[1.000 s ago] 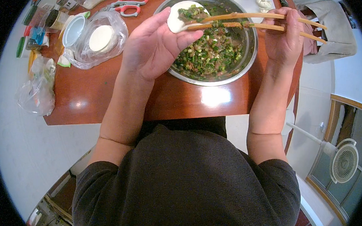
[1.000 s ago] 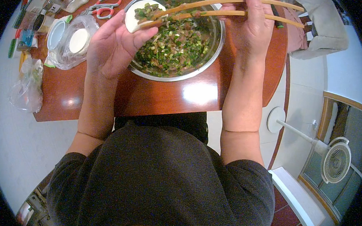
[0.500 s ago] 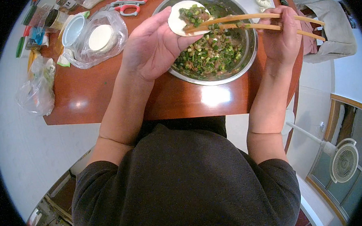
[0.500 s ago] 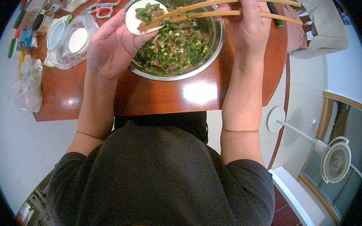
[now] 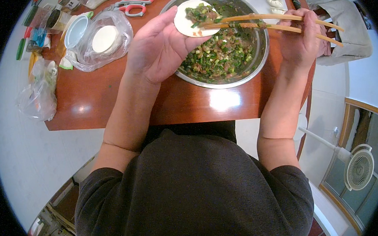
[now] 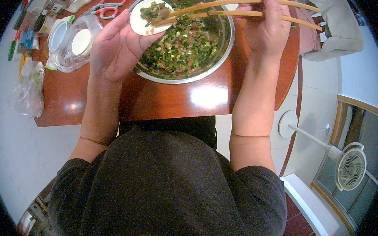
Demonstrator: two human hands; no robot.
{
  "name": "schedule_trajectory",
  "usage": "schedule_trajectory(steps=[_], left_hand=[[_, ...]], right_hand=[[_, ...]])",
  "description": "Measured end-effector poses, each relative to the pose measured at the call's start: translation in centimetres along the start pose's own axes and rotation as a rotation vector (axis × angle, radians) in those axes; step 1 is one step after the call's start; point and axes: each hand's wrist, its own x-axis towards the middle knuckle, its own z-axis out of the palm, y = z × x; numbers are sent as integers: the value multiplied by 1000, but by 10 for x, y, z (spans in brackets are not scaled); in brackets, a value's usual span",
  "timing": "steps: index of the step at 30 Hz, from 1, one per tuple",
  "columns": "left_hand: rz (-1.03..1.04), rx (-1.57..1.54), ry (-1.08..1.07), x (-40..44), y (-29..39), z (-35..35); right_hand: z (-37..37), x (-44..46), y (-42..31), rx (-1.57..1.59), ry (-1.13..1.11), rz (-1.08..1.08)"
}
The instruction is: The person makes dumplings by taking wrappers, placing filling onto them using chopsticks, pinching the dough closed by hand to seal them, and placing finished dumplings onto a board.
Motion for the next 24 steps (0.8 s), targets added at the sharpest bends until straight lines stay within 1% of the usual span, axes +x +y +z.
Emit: schedule_trajectory(steps=[3,6,9,12,15,18,21,24], left_hand=[[-11,45,-4,0,1,-1],[-1,39,29,0,0,3],[5,42,62,-1,-1,5],[-12,16,25,-1,-1,5],[-14,37,-3,-1,-2,2],[-16,24,22,-1,-4,3],[-17,2,11,-1,-4,2],[-17,22,-13,-1,-3,1]], right_hand=[[-3,3,0,-40,-94,-36],[2,1,0,-16,-118,24],[8,-1,4,-23,-169,16],[13,-3,8,-26,-123,29],[11,-1,11,-22,-133,14],[10,-1,9,-45,-49,3],[7,1,6,-37,-76,-25],[10,-1,3,-46,-182,0]])
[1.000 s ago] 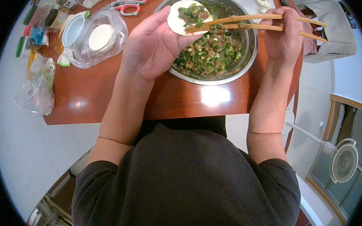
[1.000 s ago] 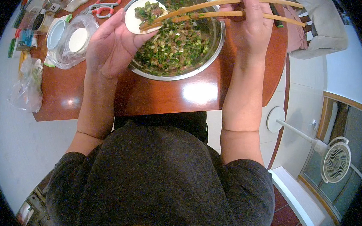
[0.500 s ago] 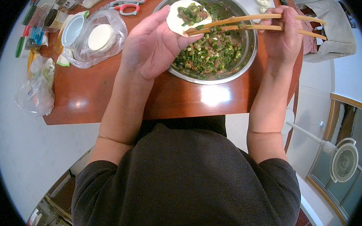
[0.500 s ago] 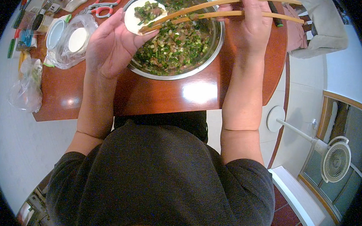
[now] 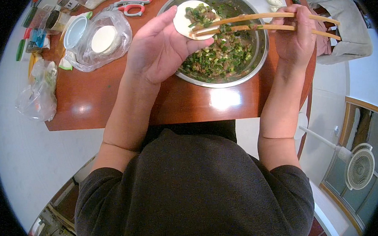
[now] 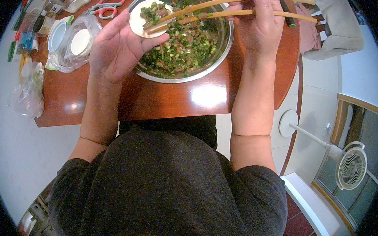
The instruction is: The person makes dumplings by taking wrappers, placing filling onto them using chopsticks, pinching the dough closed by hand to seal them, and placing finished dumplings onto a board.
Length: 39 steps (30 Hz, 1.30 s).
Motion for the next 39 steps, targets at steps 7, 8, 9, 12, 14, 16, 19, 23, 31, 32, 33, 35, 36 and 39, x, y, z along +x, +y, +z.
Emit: schedule_trajectory(steps=[7,8,9,12,14,16,19,23,31,32,33,35,36,39], left_hand=[[-14,-28,-16,0,-1,1],[-10,-24,-12,0,-1,1],[-7,-19,-9,0,-1,1],[-11,-29,-1,0,0,1],[-12,-34,6,0,0,1],[-13,-39,12,0,0,1],[-14,-43,4,-1,0,2],[-21,-51,-5,0,0,1],[-20,-65,34,1,-1,2],[-26,-66,42,1,-1,4],[-33,-69,50,1,0,5],[-37,-90,33,1,-1,4],[-38,-100,26,1,-1,3],[-31,-102,26,0,-2,3]], right_hand=[[9,-1,7,-31,145,-22],[8,-1,4,-7,160,-17],[7,-1,3,16,174,-12],[0,1,6,18,-40,11],[7,-1,9,-21,84,-22],[10,-2,8,15,173,-22],[7,-1,7,89,154,11],[4,-1,9,-20,106,-7],[-1,3,5,7,191,-8],[-3,3,7,-8,168,6],[-2,2,8,3,152,17],[1,2,12,25,117,43],[2,2,12,42,114,50],[3,1,11,117,120,70]])
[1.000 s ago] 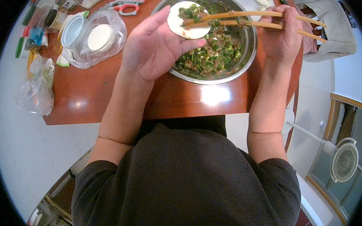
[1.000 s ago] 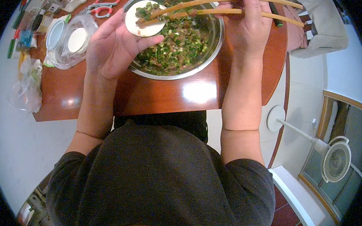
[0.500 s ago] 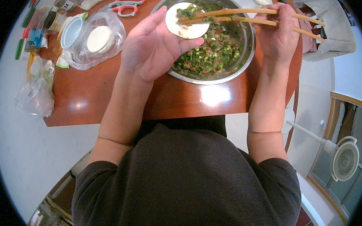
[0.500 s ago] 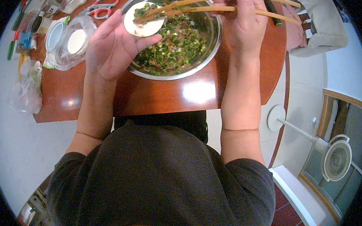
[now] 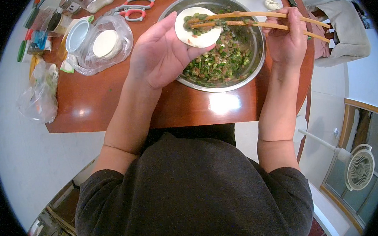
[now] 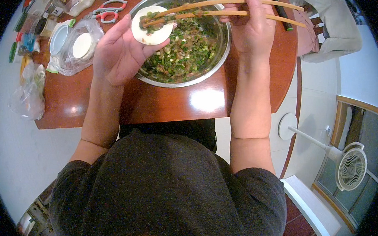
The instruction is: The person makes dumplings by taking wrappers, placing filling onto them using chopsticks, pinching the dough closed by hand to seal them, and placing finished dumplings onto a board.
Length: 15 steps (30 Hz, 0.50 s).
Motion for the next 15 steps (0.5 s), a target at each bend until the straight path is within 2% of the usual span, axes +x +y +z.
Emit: schedule_trajectory(steps=[2,5,8,10,11,12,13,15], left_hand=[[11,29,16,0,0,3],[-1,14,5,1,-1,2],[0,-14,-40,2,2,-4],[29,-30,-65,2,4,-4],[81,85,71,2,4,1],[126,128,144,2,7,1],[171,172,216,2,10,1],[234,29,233,2,13,6]], right_hand=[[-1,1,-2,81,20,13],[-2,1,2,-55,22,19],[8,-3,-1,-75,-50,31],[-3,0,-5,-30,2,-4],[-9,2,-8,-10,28,-22],[-11,2,-10,152,113,-17],[-17,3,-13,86,163,-45],[-36,8,-20,-78,1,13]])
